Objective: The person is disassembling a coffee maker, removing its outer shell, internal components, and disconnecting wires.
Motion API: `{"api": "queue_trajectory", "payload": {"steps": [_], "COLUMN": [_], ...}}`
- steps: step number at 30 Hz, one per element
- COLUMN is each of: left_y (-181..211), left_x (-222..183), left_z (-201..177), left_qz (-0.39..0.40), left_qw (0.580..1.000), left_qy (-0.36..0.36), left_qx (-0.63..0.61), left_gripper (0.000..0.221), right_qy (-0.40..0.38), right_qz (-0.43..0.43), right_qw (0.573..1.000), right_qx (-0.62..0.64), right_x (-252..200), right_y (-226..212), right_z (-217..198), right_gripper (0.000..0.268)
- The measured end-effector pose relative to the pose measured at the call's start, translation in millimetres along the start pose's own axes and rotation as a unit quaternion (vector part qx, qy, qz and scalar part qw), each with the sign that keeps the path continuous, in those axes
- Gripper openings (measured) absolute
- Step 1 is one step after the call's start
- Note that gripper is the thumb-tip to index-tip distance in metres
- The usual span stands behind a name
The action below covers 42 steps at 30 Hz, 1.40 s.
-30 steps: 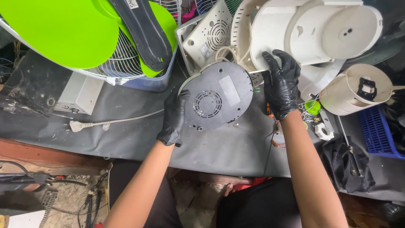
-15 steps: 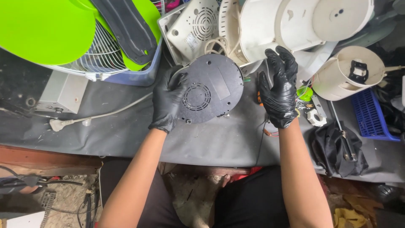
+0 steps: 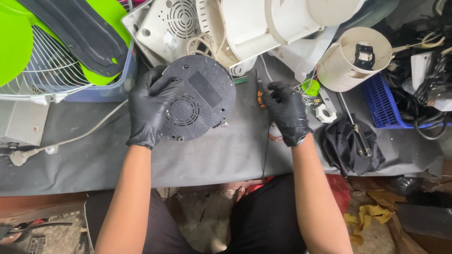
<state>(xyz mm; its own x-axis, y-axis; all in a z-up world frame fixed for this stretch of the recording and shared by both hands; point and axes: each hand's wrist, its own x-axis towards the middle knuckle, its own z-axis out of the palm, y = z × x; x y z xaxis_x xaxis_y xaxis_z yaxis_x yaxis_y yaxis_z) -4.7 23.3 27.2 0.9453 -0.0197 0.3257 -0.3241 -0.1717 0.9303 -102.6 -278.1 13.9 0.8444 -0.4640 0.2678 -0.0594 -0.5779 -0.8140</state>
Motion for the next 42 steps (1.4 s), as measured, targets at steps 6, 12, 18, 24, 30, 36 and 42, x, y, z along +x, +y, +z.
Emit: {"api": "queue_trajectory", "payload": {"steps": [6,12,18,24,30,36,42], "left_y": [-9.0,-19.1,-15.0,-32.4,-34.6,-54.8,-26.2], "left_x": [0.6,3.1,1.1,1.5,-1.0,8.5,2.9], "left_z": [1.5,6.8,7.0,4.2,-5.4,-8.5,-6.7], "left_qz": [-0.111,-0.119,-0.137,-0.071,0.003,-0.06,0.072], "left_qw": [0.981,0.977,0.966,0.969,0.971,0.912,0.983], "left_qy": [0.025,0.04,0.065,0.055,-0.045,-0.218,-0.13], "left_qx": [-0.156,-0.172,-0.211,-0.23,-0.234,-0.343,-0.109], "left_gripper": [0.037,0.035,0.031,0.032,0.025,0.079,0.073], "right_qy": [-0.062,0.005,0.143,0.251,0.139,0.13,0.167], "right_qz": [0.021,-0.102,-0.095,-0.159,-0.127,-0.06,-0.193], "right_qw": [0.973,0.972,0.983,0.95,0.946,0.908,0.916], "right_qx": [-0.22,-0.213,0.062,0.094,0.265,0.395,0.31], "right_x": [8.3,13.6,-2.3,1.4,-6.7,-17.3,-36.2], "right_y": [5.1,0.0,-42.2,-34.1,-42.9,-64.2,-122.2], "right_z": [22.7,14.6,8.1,-3.7,-7.1,-0.9,45.9], "right_gripper": [0.046,0.026,0.019,0.007,0.007,0.039,0.016]}}
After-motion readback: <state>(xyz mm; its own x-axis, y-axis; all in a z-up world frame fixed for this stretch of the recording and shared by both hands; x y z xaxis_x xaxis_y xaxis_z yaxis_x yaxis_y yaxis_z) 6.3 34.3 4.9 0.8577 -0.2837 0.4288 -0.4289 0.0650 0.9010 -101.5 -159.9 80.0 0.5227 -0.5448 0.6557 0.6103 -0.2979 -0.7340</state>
